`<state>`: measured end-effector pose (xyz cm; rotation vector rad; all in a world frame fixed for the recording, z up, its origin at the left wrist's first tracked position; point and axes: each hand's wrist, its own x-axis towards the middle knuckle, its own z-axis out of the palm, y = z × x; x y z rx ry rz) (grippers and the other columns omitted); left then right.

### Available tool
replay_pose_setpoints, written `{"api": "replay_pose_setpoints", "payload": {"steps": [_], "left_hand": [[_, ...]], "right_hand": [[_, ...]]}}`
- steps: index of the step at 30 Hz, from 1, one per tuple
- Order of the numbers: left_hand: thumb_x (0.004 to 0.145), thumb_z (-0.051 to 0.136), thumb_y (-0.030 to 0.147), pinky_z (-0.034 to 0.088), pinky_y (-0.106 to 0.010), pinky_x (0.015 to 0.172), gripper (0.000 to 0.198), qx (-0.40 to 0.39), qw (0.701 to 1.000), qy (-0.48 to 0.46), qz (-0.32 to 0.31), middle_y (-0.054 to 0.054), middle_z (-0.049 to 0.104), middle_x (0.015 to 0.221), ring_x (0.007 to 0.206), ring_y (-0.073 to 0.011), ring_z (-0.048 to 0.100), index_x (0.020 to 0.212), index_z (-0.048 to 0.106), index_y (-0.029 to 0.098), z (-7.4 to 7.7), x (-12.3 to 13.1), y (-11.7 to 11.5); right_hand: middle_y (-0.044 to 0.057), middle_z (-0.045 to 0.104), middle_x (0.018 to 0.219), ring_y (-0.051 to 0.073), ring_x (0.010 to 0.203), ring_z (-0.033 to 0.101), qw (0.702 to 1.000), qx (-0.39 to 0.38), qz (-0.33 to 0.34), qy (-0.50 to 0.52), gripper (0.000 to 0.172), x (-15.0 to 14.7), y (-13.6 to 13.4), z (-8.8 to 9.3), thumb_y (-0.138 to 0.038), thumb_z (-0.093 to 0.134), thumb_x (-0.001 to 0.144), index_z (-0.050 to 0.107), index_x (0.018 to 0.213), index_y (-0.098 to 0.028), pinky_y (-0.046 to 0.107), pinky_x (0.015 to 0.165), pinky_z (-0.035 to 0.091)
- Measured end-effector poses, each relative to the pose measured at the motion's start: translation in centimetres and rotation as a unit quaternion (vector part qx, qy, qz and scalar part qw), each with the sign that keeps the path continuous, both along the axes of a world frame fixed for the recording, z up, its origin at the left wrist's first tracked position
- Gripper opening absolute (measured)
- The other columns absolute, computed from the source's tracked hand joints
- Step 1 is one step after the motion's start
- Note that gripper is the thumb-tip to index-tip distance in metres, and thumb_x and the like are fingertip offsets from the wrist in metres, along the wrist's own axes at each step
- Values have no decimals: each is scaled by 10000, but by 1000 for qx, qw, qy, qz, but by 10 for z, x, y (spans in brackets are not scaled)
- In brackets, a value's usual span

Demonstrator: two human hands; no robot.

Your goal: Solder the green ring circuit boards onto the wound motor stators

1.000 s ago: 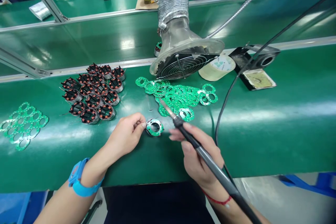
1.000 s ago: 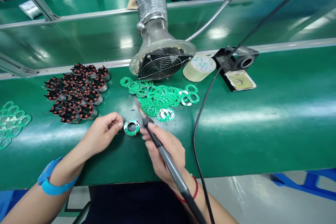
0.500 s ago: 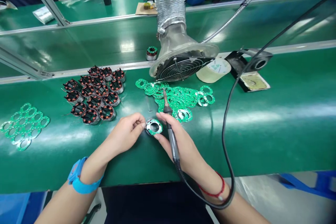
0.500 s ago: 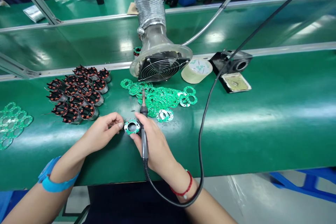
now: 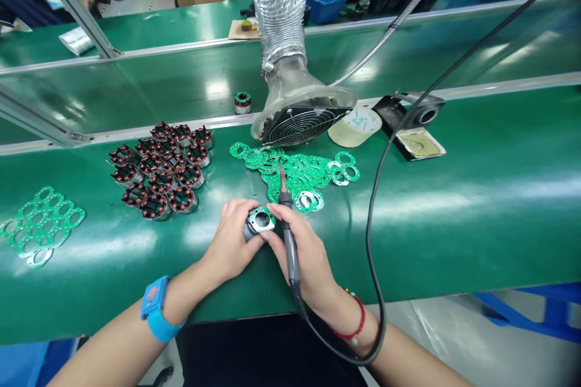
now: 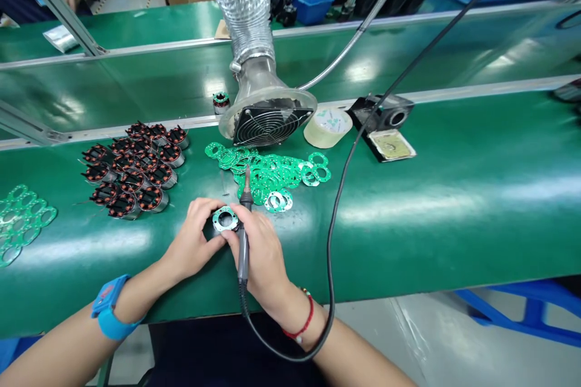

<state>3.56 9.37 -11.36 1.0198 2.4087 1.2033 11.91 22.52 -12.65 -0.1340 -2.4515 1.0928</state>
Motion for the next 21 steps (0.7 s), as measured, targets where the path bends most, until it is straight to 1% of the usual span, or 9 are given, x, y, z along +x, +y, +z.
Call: {"api": "replay_pose_setpoints", "payload": {"steps": [2, 4, 7, 9, 11, 14, 16, 18, 21], "left_hand": [[824, 592, 190, 412, -418, 942, 344, 6, 1000, -1, -23, -87, 504, 1120, 1073, -243, 444, 1145, 466, 196, 0, -4, -1], [821, 589, 193, 392, -429, 982, 440, 17, 999, -12, -28, -98, 485, 1195, 1124, -245, 438, 1223, 410, 202, 1, -4, -3], [822, 579, 206, 366, -436, 1027, 553, 23, 999, -39, 20, -122, 441, 1279, 1190, -246, 424, 1313, 324, 189, 3, 3, -4], [836, 557, 217, 349, -447, 1047, 502, 5, 998, -41, 37, -125, 455, 1279, 1209, -249, 418, 1297, 361, 178, 5, 10, -5], [850, 528, 214, 320, -462, 1075, 470, -13, 999, -39, 23, -124, 458, 1308, 1245, -252, 395, 1296, 383, 178, 6, 15, -5], [865, 499, 217, 267, -484, 1114, 548, -29, 998, -49, -1, -122, 391, 1418, 1323, -254, 326, 1376, 307, 181, 5, 21, -3], [872, 490, 224, 245, -494, 1127, 587, -40, 998, -48, -2, -124, 350, 1462, 1354, -255, 288, 1410, 263, 170, 4, 22, -1], [875, 483, 222, 257, -488, 1123, 579, -47, 998, -33, 1, -129, 360, 1460, 1349, -252, 302, 1410, 271, 154, 3, 20, 0], [875, 471, 204, 312, -469, 1090, 516, -61, 998, 7, 0, -134, 434, 1406, 1296, -249, 382, 1372, 342, 144, 3, 15, -1]], "right_hand": [[70, 630, 1153, 211, 1046, 619, 1000, -9, -1, 1, 373, -1, 0, -2, -262, 550, 892, 457, 1253, -242, 388, 893, 516], [73, 627, 1156, 209, 1044, 618, 1000, -20, -8, 1, 374, -2, 1, -4, -258, 559, 885, 460, 1245, -239, 384, 891, 518], [75, 628, 1148, 208, 1044, 616, 998, -36, -46, 6, 375, -4, 4, -6, -257, 576, 872, 465, 1229, -230, 383, 901, 515], [77, 626, 1147, 209, 1049, 613, 997, -43, -68, 11, 381, -5, 6, -7, -260, 582, 867, 462, 1227, -226, 383, 909, 513], [79, 622, 1149, 208, 1053, 608, 996, -43, -73, 18, 381, -6, 8, -9, -259, 580, 868, 461, 1228, -225, 381, 914, 510], [78, 616, 1140, 201, 1037, 606, 997, -36, -70, 24, 379, -6, 8, -10, -252, 569, 876, 456, 1237, -224, 370, 903, 513], [79, 615, 1127, 200, 1020, 608, 997, -28, -69, 24, 374, -6, 7, -10, -249, 563, 880, 458, 1237, -223, 361, 883, 521], [81, 616, 1116, 203, 1007, 610, 998, -18, -64, 24, 363, -6, 7, -8, -244, 555, 883, 464, 1234, -221, 355, 862, 528], [83, 620, 1113, 209, 1012, 609, 999, -4, -45, 25, 354, -6, 9, -6, -237, 539, 891, 470, 1238, -222, 354, 850, 532]]}}
